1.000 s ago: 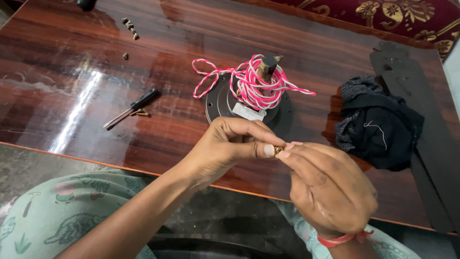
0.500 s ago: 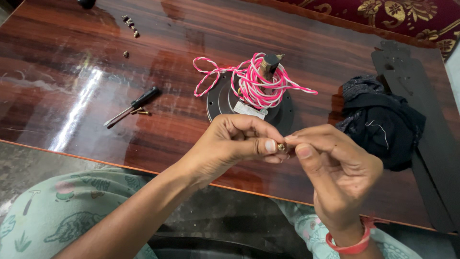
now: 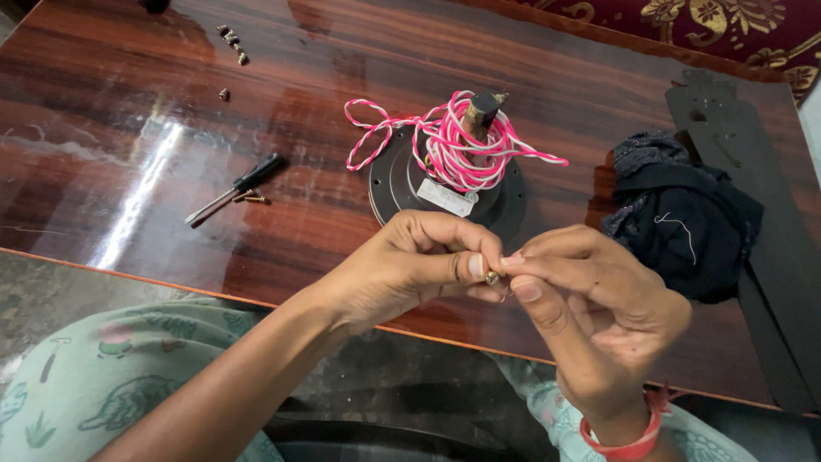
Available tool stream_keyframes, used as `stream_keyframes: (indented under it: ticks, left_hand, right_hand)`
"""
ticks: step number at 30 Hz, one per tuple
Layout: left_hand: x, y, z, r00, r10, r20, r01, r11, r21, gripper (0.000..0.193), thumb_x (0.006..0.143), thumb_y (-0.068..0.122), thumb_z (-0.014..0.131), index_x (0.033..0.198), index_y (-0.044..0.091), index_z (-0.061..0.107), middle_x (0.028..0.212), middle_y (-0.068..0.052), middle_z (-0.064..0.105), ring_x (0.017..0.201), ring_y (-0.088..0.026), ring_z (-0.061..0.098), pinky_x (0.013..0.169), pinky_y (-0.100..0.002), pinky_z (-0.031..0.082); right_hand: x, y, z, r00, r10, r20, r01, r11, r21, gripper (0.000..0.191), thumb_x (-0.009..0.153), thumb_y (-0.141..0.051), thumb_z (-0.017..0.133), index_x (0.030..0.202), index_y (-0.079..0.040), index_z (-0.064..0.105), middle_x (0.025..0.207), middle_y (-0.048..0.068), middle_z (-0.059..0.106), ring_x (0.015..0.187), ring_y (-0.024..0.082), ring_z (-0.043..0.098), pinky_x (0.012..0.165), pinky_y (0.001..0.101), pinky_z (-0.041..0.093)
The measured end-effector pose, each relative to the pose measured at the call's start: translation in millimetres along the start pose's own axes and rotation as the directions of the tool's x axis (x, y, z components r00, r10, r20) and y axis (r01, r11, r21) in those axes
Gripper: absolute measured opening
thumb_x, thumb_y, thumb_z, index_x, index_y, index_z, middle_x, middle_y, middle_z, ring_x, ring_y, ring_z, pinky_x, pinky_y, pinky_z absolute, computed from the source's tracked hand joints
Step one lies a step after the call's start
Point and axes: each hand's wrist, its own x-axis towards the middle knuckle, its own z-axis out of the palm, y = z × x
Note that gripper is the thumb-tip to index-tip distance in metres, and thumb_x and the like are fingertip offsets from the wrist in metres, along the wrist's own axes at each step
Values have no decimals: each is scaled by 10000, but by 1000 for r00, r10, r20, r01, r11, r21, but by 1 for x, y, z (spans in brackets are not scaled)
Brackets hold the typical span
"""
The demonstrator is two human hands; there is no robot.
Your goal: The person works on a ceiling fan motor base on a low table, handling small screws and fitting a black mounting bracket piece against the fan housing. They pick up screws one at a time, position them at the housing edge, and use a screwdriver to drive them in, steadying the motor with the other hand.
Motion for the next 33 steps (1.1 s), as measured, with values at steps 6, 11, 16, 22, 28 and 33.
stream_keyframes:
  ticks: [6,11,16,22,28,33]
  left_hand:
    - [-2,5,2,1000,-17,-6,17,999,32,143,1018,106,705,1105,-2,739,1044,-95,750,1018,-164,725,961,-314,589]
    - [-6,12,3,995,29,-92,-7,973,231,142,969,111,732,1059,4,754,988,-57,748,956,-124,708,908,-298,579]
    - [-3,16,-1,988,102,-115,-72,969,236,170,984,122,727,1081,-18,732,977,-58,742,943,-134,703,924,-314,587]
    - [15,14,-7,967,115,-227,-56,966,251,267,928,56,732,1167,-11,635,962,-56,739,953,-156,727,900,-331,605]
    - [29,18,-12,882,268,-389,129,655,744,389,869,84,751,1229,-13,639,1025,-69,757,993,-176,733,861,-310,583]
    - [36,23,-26,849,454,-271,398,-211,893,693,730,174,851,1321,-12,539,1339,-206,609,1259,-368,563,1039,-441,474]
  right_hand:
    - [3,-6,4,1000,-3,-2,3,1000,-25,144,908,59,763,1048,58,728,991,140,721,870,125,685,709,189,516]
    - [2,-8,16,998,54,-38,-54,998,-8,129,910,97,787,1023,69,734,988,138,721,892,133,700,785,218,546]
    - [8,-3,21,980,177,-88,-168,980,104,131,946,98,703,1066,63,739,1039,136,733,902,148,721,843,265,614]
    - [21,12,9,997,70,11,-66,978,-197,167,880,62,715,1040,28,747,1026,102,753,917,137,739,817,257,608]
    - [37,55,-6,978,209,-24,-205,922,-327,127,868,26,732,990,18,769,908,99,777,821,156,748,753,269,590]
    - [47,95,-19,952,306,-10,-274,838,-472,139,851,-42,740,982,-22,779,885,109,773,752,191,763,664,286,582]
